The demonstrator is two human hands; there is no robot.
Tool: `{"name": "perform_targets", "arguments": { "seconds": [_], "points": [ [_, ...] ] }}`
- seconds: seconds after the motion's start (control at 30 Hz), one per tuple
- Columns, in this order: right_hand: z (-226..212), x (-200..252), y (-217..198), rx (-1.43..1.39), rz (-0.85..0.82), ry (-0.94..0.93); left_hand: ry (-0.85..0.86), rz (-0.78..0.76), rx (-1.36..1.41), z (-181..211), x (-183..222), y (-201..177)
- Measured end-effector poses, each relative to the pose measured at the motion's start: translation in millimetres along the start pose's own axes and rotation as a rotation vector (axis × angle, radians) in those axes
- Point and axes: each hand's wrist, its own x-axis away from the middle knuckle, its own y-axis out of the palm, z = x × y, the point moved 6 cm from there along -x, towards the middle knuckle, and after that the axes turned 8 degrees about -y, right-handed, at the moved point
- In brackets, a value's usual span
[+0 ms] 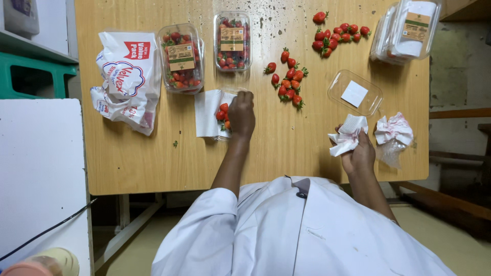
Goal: The person cleans strawberries using a tissue and places them into plastic containers.
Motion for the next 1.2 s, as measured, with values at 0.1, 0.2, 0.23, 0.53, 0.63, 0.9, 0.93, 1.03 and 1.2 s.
{"name": "perform_targets", "arguments": {
  "seconds": [0.1,0.2,0.23,0.53,0.63,0.9,0.93,1.03,1.2],
  "points": [
    [5,-3,-15,-0.089,0.016,0.098,-0.077,0.006,-0.052,-16,-22,3],
    [11,-6,-46,0.022,0.088,0.092,-0.118,0.062,-0.076,-36,-26,-12],
    [8,-7,-54,0.067,0.088,0.013,-0.153,-0.021,-0.004,-41,-24,-12],
    [6,-10,-64,-0.003,0.147,-0.051,-0.028,-0.155,0.129,30,-1,10],
    [2,-9,-47,0.05,0.037,-0.057,0.167,-0.295,0.261,75,9,62],
    [-58,18,-22,0.333,0.026,-0.368,0.631,-0.084,0.055,128,15,133],
    [-72,27,-13,0.409,0.001,-0.418,0.485,-0.218,0.237,125,13,136],
    [-84,35,-9,0.589,0.035,-0.509,0.072,-0.554,0.796,125,27,140],
    [-112,59,30,0.739,0.171,-0.752,-0.484,-0.877,1.703,148,73,121]
  ]
}}
